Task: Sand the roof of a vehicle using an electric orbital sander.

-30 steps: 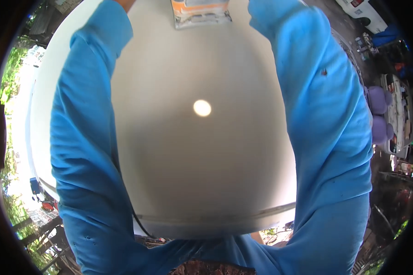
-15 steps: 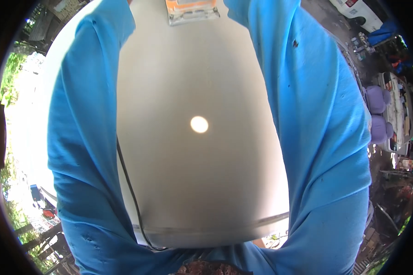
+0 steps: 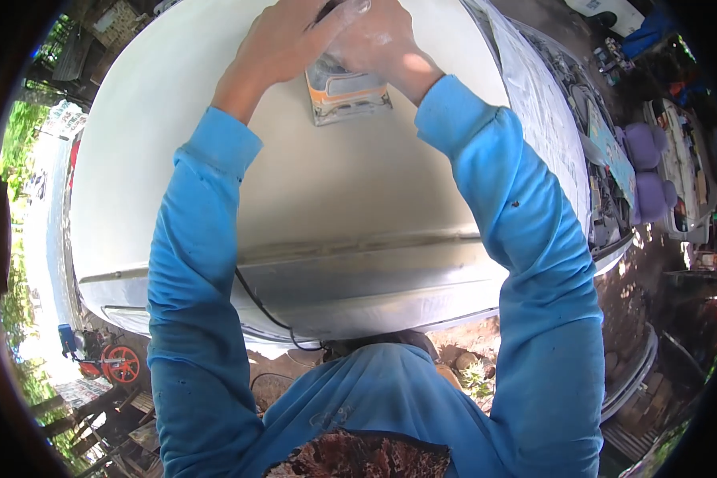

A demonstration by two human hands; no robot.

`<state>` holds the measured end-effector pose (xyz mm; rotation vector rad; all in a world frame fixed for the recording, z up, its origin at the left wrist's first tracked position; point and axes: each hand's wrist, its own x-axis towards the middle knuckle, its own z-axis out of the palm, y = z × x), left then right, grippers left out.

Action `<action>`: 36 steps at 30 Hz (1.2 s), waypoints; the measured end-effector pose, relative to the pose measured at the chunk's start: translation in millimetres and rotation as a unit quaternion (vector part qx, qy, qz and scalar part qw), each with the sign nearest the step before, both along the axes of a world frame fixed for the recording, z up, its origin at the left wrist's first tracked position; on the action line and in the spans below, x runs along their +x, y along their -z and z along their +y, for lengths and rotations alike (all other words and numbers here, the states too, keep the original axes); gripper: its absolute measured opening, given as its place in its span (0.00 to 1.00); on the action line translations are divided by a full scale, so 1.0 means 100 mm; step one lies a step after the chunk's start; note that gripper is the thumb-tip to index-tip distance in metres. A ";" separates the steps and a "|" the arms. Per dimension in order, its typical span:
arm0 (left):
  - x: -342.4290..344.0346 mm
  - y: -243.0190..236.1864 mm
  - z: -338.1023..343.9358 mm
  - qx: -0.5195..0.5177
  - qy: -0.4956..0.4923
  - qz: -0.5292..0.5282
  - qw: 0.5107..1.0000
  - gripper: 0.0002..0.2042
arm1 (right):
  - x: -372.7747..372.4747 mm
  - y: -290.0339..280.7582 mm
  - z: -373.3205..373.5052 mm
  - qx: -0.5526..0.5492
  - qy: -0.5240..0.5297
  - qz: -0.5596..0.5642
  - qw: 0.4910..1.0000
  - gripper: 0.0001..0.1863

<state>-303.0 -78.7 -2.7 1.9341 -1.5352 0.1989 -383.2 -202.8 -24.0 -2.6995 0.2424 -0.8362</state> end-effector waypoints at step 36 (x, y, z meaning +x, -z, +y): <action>-0.06 0.02 -0.27 -0.035 0.021 -0.037 0.998 0.20 | -0.07 0.06 -0.30 0.051 -0.006 -0.025 0.998 0.19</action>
